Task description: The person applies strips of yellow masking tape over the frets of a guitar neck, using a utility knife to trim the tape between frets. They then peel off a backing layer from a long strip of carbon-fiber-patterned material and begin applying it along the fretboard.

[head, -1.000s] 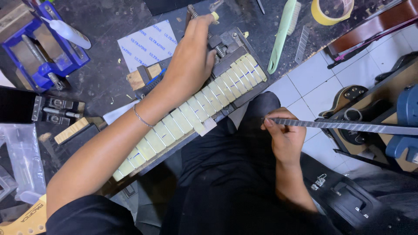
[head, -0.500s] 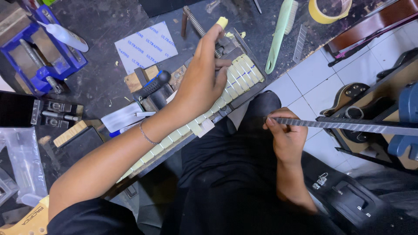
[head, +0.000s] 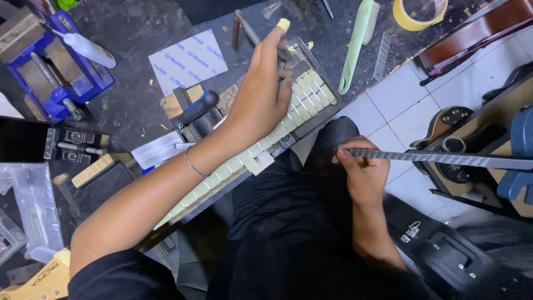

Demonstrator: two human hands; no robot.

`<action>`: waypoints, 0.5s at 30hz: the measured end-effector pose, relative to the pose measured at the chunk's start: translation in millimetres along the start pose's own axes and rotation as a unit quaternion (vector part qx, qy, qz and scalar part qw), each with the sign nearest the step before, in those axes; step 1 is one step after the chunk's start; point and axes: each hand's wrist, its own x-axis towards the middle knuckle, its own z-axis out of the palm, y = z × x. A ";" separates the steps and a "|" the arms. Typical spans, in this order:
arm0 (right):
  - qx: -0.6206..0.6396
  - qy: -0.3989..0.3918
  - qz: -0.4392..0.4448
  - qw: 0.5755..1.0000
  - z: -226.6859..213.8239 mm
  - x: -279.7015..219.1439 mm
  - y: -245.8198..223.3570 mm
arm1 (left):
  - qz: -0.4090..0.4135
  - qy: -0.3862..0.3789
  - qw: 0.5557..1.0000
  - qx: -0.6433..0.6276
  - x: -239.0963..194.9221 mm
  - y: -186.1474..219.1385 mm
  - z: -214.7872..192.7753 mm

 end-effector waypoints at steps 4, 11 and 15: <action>0.007 0.028 0.013 1.000 -5.7 -3.5 2.2 | 0.023 0.003 1.000 -0.015 1.6 8.0 7.3; 0.010 0.017 0.007 1.000 -8.7 -1.1 6.1 | -0.026 -0.023 0.999 0.003 7.6 4.5 8.8; 0.035 0.027 -0.002 0.999 -9.6 0.3 8.9 | 0.013 0.023 0.999 0.033 10.7 -0.3 -1.3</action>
